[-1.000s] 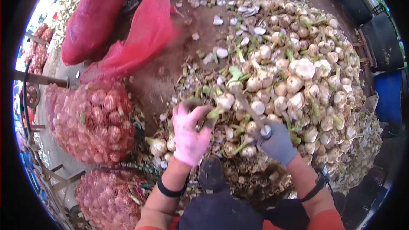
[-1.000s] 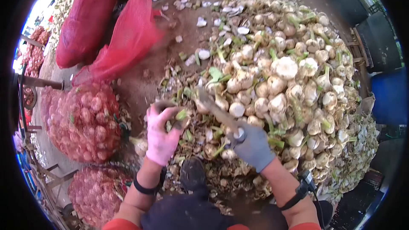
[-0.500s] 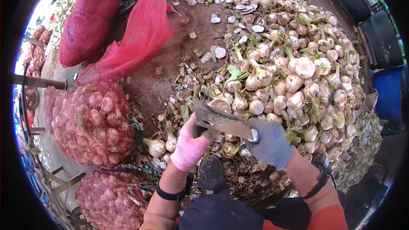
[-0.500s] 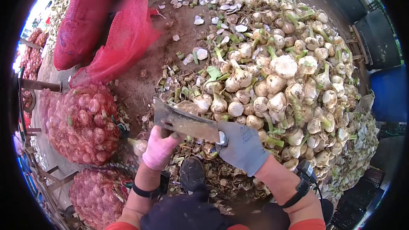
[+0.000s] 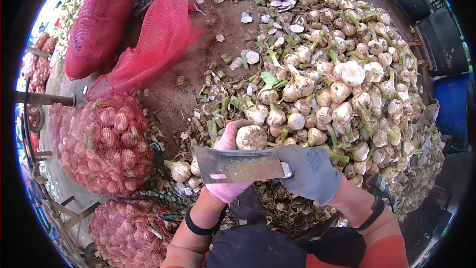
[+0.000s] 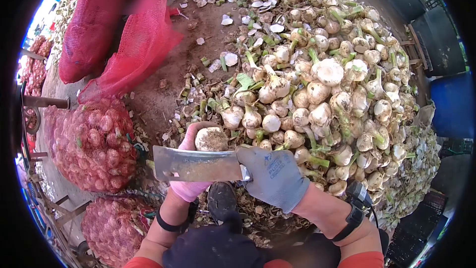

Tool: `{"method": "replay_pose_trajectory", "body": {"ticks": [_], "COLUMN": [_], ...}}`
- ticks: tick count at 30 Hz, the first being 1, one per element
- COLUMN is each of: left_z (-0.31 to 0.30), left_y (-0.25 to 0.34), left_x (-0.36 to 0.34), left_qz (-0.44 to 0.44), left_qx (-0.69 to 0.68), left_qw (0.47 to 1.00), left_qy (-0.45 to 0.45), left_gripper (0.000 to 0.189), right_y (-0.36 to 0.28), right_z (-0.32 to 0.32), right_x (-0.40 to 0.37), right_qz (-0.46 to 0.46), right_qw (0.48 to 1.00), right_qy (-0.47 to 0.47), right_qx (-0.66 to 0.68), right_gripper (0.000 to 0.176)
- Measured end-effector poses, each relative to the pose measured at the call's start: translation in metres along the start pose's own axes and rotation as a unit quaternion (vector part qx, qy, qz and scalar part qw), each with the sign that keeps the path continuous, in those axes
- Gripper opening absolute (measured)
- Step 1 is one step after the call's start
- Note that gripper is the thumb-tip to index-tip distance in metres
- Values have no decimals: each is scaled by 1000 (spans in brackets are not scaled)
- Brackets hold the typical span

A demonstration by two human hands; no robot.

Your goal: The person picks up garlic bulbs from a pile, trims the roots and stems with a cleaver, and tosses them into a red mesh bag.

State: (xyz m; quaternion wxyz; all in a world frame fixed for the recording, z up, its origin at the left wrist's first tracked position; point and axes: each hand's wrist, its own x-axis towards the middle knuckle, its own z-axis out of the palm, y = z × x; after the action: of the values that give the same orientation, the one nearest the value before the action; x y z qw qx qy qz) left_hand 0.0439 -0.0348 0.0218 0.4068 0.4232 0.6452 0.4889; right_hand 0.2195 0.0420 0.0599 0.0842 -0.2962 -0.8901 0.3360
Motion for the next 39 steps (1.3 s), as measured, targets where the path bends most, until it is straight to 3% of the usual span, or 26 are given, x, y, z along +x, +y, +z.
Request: {"method": "replay_pose_trajectory", "body": {"ticks": [3,7,8,9,11,12,13,15,16,17,19,20,21,22,23,24,27,29,30,31,32,33,35,37,39], "left_z": [-4,-1,3,4,1,5,15,28,25,23,0,-13,-27,-40,-43,-45,-40,-43,-44,-44,-42,-41,-39,-34,-25], "left_y": [6,4,13,24,41,42,27,-18,-1,4,26,10,-18,-46,-53,-64,-113,-106,-102,-96,-88,-75,-49,-35,-11], "left_x": [-6,-13,-17,-21,-31,-36,-35,4,7,10,12,9,5,-4,-11,-20,-41,-42,-43,-44,-42,-38,-31,-28,-25], "left_qz": [12,9,-132,-130,121,-41,-59,-185,-67,19,-66,-86,-83,-92,-158,-181,-180,-136,-163,-184,-170,-167,-175,-181,-210], "left_qx": [93,103,1,1,59,19,19,-206,-113,-183,-253,-196,25,235,438,525,582,561,364,149,31,29,-106,-149,-212], "left_qw": [994,993,989,990,986,997,997,960,989,980,964,977,996,967,885,832,792,816,917,971,985,985,979,971,950], "left_qy": [-47,-63,-62,-61,-95,-65,-56,-45,-70,-71,-51,-3,15,31,13,-5,-40,-28,-7,18,19,19,-22,-53,-91], "left_gripper": [66,64,60,60,58,53,53,69,80,86,87,79,67,64,69,72,76,72,69,67,68,68,71,73,66], "right_y": [9,27,39,52,92,93,80,79,92,91,83,82,81,92,93,93,79,72,69,63,55,48,38,27,21], "right_z": [6,17,24,28,13,14,16,21,31,36,22,20,20,21,22,23,15,14,13,12,11,11,16,17,17], "right_x": [-2,-5,-7,-9,-3,6,-7,-17,-20,-20,-27,-29,-31,-35,-35,-36,-28,-25,-26,-25,-24,-23,-20,-18,-14], "right_qz": [3,-6,0,4,213,189,179,160,209,263,290,326,360,358,360,329,308,222,204,207,219,230,236,154,121], "right_qw": [999,999,998,994,974,980,979,975,956,916,912,880,843,848,846,858,867,915,927,928,922,913,927,978,986], "right_qy": [-26,-17,23,64,62,57,91,152,170,178,145,175,202,204,204,223,229,198,179,179,132,87,72,18,28], "right_qx": [-37,-33,-59,-86,-42,-38,-24,-13,116,244,251,299,346,334,336,325,318,271,258,255,291,325,281,138,109], "right_gripper": [26,24,23,21,15,15,11,9,8,9,12,12,11,13,13,13,12,11,10,10,10,10,10,16,22]}}
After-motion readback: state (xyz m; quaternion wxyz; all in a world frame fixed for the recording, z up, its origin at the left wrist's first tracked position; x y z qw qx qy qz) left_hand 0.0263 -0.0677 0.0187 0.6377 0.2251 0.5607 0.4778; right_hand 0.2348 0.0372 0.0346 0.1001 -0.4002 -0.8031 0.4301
